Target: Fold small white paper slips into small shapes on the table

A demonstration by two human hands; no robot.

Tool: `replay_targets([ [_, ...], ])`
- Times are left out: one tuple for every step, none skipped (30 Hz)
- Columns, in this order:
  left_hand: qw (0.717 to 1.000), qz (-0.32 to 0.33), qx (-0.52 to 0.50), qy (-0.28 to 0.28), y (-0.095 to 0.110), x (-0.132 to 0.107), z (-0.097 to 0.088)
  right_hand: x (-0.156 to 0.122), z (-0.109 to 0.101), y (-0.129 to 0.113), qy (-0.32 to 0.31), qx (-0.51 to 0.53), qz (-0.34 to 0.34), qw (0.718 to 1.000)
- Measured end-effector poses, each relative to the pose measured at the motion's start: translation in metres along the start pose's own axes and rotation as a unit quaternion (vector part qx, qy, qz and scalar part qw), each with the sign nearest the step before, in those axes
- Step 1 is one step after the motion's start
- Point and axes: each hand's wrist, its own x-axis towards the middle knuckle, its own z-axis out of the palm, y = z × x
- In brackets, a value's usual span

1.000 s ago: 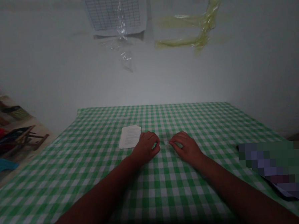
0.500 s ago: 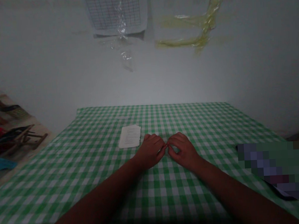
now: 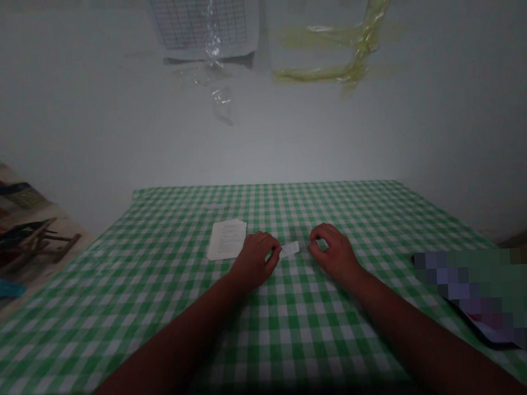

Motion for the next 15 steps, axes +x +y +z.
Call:
replay_targets([
  [1.0, -0.008, -0.018, 0.001, -0.001, 0.0, 0.001, -0.001, 0.001, -0.002, -0.01, 0.016, 0.003, 1.0],
  [0.999, -0.018, -0.04, 0.001, -0.002, 0.0, 0.003, -0.002, 0.002, -0.004, -0.025, 0.032, 0.007, 0.999],
  [0.998, -0.03, -0.063, 0.0, -0.003, -0.001, 0.004, -0.004, 0.004, -0.007, -0.04, 0.047, 0.013, 0.998],
  [0.995, -0.045, -0.085, -0.001, -0.004, -0.001, 0.006, -0.005, 0.006, -0.009, -0.057, 0.063, 0.023, 0.996],
  [0.993, -0.06, -0.105, -0.002, -0.005, -0.001, 0.007, -0.007, 0.009, -0.011, -0.072, 0.078, 0.036, 0.994],
  [0.99, -0.074, -0.12, -0.001, -0.005, -0.002, 0.009, -0.008, 0.011, -0.012, -0.088, 0.096, 0.053, 0.99],
  [0.988, -0.084, -0.132, -0.002, -0.006, -0.002, 0.01, -0.009, 0.014, -0.012, -0.103, 0.116, 0.072, 0.985],
  [0.986, -0.09, -0.141, -0.003, -0.006, -0.002, 0.01, -0.01, 0.016, -0.011, -0.115, 0.141, 0.094, 0.979],
  [0.985, -0.093, -0.148, -0.005, -0.006, -0.003, 0.011, -0.011, 0.018, -0.009, -0.124, 0.171, 0.116, 0.971],
  [0.984, -0.093, -0.152, -0.007, -0.006, -0.003, 0.011, -0.012, 0.02, -0.006, -0.128, 0.203, 0.138, 0.961],
  [0.984, -0.091, -0.155, -0.01, -0.007, -0.003, 0.011, -0.013, 0.022, -0.003, -0.128, 0.233, 0.158, 0.951],
  [0.984, -0.086, -0.156, -0.015, -0.007, -0.003, 0.011, -0.013, 0.023, 0.0, -0.123, 0.258, 0.175, 0.942],
  [0.985, -0.077, -0.155, -0.021, -0.007, -0.003, 0.011, -0.013, 0.024, 0.003, -0.119, 0.276, 0.187, 0.935],
  [0.986, -0.065, -0.151, -0.028, -0.007, -0.003, 0.01, -0.013, 0.024, 0.005, -0.116, 0.287, 0.195, 0.93],
  [0.988, -0.051, -0.143, -0.035, -0.007, -0.003, 0.009, -0.013, 0.025, 0.006, -0.115, 0.293, 0.2, 0.928],
])
